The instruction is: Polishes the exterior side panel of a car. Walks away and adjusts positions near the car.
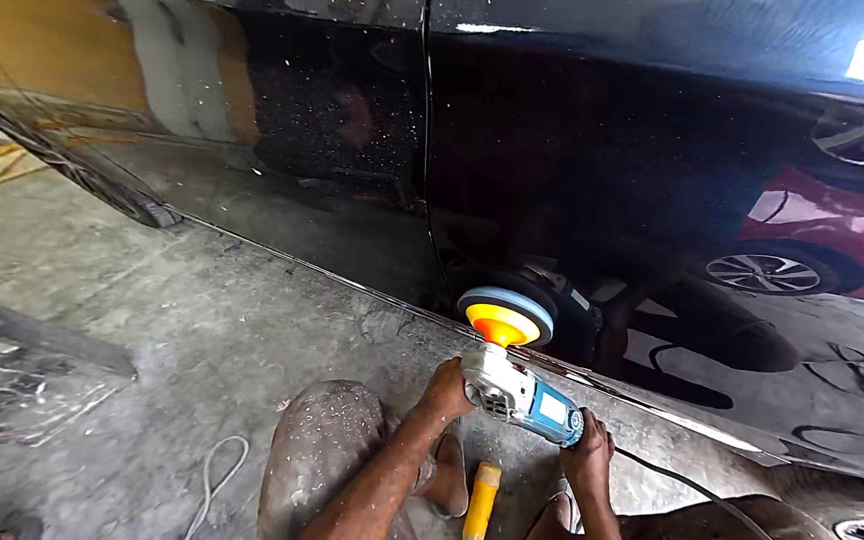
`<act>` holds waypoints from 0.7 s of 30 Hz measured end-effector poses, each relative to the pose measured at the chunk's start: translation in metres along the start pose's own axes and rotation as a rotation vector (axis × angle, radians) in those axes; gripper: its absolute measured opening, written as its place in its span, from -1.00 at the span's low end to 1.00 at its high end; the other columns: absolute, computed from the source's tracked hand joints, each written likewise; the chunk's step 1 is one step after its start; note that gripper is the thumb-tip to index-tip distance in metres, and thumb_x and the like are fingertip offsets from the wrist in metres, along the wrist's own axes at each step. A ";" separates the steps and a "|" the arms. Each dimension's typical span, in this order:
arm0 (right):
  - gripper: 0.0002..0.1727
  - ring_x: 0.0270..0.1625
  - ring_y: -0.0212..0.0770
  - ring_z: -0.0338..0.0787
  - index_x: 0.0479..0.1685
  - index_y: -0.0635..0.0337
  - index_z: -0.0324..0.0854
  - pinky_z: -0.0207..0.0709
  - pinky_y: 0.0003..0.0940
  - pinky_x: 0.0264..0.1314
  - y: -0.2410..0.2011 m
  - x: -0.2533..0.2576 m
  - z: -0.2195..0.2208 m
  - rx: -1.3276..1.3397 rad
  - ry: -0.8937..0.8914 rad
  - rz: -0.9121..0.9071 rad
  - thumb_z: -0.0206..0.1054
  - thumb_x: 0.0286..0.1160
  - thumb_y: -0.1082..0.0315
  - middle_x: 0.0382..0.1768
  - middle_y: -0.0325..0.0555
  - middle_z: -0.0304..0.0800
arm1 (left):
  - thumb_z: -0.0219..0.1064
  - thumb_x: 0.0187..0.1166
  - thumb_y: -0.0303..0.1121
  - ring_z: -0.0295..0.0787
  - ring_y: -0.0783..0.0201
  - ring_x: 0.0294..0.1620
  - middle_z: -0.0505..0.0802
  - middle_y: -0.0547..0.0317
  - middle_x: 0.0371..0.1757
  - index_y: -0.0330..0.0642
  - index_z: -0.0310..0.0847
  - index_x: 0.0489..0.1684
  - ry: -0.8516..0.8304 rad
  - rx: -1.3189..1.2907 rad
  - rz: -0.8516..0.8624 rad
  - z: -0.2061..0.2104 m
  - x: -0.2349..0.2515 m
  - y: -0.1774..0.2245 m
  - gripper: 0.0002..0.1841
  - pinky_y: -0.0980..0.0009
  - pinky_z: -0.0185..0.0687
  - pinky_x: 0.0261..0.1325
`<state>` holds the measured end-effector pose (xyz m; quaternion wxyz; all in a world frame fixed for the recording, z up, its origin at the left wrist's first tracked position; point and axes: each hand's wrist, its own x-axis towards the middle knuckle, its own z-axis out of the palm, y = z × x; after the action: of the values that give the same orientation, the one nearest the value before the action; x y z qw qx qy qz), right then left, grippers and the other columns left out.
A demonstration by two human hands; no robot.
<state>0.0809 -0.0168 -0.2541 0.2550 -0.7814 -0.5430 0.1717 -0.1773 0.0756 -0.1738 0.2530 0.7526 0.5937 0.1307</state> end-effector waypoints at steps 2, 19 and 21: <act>-0.35 0.31 0.24 0.72 0.25 0.28 0.70 0.30 0.48 0.46 0.010 -0.002 -0.001 0.038 0.040 -0.008 0.63 -0.07 0.46 0.15 0.14 0.82 | 0.55 0.29 0.03 0.76 -0.06 0.36 0.85 -0.17 0.22 -0.35 0.70 0.25 -0.047 0.024 0.001 -0.004 0.001 0.016 -0.33 -0.02 0.52 0.53; -0.29 0.26 0.42 0.73 0.28 0.47 0.65 0.41 0.50 0.40 0.061 -0.018 -0.019 0.075 0.157 -0.002 0.67 0.03 0.29 0.12 0.39 0.80 | 0.48 0.41 -0.09 0.80 -0.18 0.24 0.87 -0.22 0.10 -0.34 0.75 0.07 -0.155 -0.048 0.051 0.018 -0.005 0.063 -0.53 -0.20 0.59 0.35; -0.37 0.29 0.34 0.72 0.23 0.36 0.69 0.36 0.50 0.41 0.043 -0.013 -0.015 0.041 0.114 0.007 0.66 0.05 0.31 0.14 0.28 0.81 | 0.50 0.39 -0.10 0.80 -0.15 0.25 0.87 -0.22 0.10 -0.37 0.74 0.09 -0.096 -0.070 0.005 0.017 -0.007 0.047 -0.50 -0.14 0.59 0.38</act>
<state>0.1176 -0.0445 -0.2669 0.3009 -0.7866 -0.5211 0.1387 -0.1316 0.0572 -0.1615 0.3071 0.7500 0.5742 0.1160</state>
